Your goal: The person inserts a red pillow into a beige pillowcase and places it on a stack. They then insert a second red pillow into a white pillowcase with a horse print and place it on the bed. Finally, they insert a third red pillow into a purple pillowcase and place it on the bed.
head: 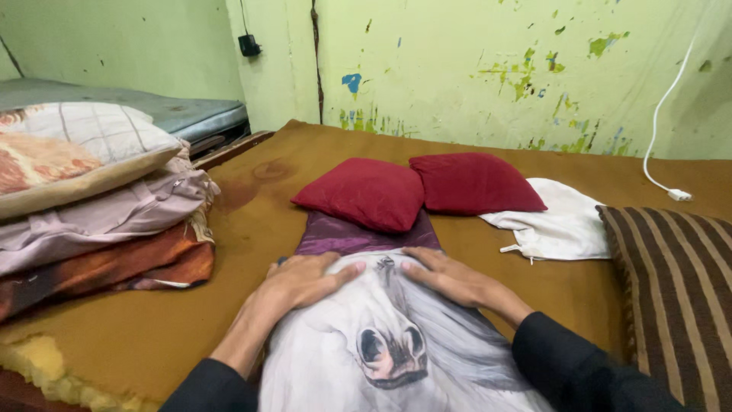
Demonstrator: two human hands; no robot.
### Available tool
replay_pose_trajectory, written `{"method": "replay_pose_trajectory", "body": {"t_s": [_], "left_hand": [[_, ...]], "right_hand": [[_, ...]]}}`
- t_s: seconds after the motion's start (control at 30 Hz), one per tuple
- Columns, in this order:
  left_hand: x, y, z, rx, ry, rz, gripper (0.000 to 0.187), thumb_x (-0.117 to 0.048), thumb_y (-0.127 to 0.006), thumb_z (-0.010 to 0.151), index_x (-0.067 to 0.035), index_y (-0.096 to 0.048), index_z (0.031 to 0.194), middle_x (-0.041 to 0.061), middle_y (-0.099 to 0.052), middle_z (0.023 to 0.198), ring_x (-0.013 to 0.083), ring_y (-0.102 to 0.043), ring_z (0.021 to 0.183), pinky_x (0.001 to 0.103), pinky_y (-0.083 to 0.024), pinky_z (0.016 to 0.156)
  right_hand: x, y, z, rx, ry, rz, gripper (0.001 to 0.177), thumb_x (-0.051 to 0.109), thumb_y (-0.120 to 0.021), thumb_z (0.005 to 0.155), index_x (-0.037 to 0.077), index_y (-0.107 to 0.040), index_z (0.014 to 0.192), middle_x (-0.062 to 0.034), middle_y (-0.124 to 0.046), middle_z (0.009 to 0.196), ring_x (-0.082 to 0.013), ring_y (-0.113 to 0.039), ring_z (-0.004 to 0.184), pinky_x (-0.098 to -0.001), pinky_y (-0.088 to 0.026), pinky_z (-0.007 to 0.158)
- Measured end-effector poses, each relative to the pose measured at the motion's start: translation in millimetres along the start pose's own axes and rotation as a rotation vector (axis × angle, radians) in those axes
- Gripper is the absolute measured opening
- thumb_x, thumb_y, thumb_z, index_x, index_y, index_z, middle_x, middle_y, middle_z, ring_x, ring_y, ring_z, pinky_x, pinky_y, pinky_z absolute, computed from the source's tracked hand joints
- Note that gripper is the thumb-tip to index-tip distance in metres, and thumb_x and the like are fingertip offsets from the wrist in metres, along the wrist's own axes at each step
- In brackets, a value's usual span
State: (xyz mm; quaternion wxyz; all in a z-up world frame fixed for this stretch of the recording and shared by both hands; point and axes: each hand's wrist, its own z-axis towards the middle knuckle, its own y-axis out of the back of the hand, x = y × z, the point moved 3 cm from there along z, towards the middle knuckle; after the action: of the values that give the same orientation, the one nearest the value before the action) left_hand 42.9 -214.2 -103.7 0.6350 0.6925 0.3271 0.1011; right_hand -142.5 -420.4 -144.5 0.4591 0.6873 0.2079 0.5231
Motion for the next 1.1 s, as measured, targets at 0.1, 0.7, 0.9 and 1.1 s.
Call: {"method": "replay_pose_trajectory", "body": {"t_s": [0.1, 0.7, 0.9, 1.1], "left_hand": [[8.1, -7.7, 4.4, -0.040, 0.044, -0.059, 0.101, -0.088, -0.033, 0.082, -0.021, -0.038, 0.157, 0.012, -0.026, 0.167, 0.0374, -0.015, 0.157, 0.068, -0.005, 0.122], [56.7, 20.7, -1.0, -0.251, 0.134, -1.081, 0.054, -0.037, -0.085, 0.070, 0.002, -0.072, 0.105, 0.016, -0.076, 0.102, 0.0254, -0.072, 0.089, 0.041, -0.056, 0.080], [56.7, 32.8, -7.1, -0.603, 0.130, -0.932, 0.045, -0.039, -0.078, 0.085, 0.004, -0.069, 0.097, 0.013, -0.072, 0.089, 0.0207, -0.067, 0.080, 0.037, -0.052, 0.072], [66.1, 42.0, 44.4, -0.768, -0.056, -1.333, 0.033, -0.030, -0.074, 0.088, 0.001, -0.069, 0.099, 0.012, -0.071, 0.091, 0.0231, -0.063, 0.084, 0.038, -0.051, 0.075]], "right_hand": [[-11.5, -4.8, 11.0, -0.069, -0.037, 0.078, 0.088, 0.071, -0.036, 0.092, 0.015, -0.032, 0.159, -0.0144, -0.028, 0.166, -0.0303, -0.021, 0.156, -0.0421, -0.017, 0.125], [-28.0, 24.6, -15.1, -0.212, -0.505, 0.827, 0.100, 0.068, -0.075, 0.070, -0.004, -0.061, 0.138, -0.0276, -0.063, 0.138, -0.0383, -0.063, 0.127, -0.0467, -0.049, 0.105], [5.3, 38.3, -36.5, -0.261, -0.390, 0.824, 0.080, 0.066, -0.060, 0.086, 0.007, -0.059, 0.140, -0.0152, -0.065, 0.135, -0.0255, -0.062, 0.122, -0.0391, -0.048, 0.103], [-6.0, 60.2, -12.7, -0.635, -0.203, 0.542, 0.066, 0.059, -0.049, 0.103, -0.002, -0.070, 0.120, -0.0192, -0.071, 0.110, -0.0212, -0.061, 0.100, -0.0344, -0.049, 0.091]]}}
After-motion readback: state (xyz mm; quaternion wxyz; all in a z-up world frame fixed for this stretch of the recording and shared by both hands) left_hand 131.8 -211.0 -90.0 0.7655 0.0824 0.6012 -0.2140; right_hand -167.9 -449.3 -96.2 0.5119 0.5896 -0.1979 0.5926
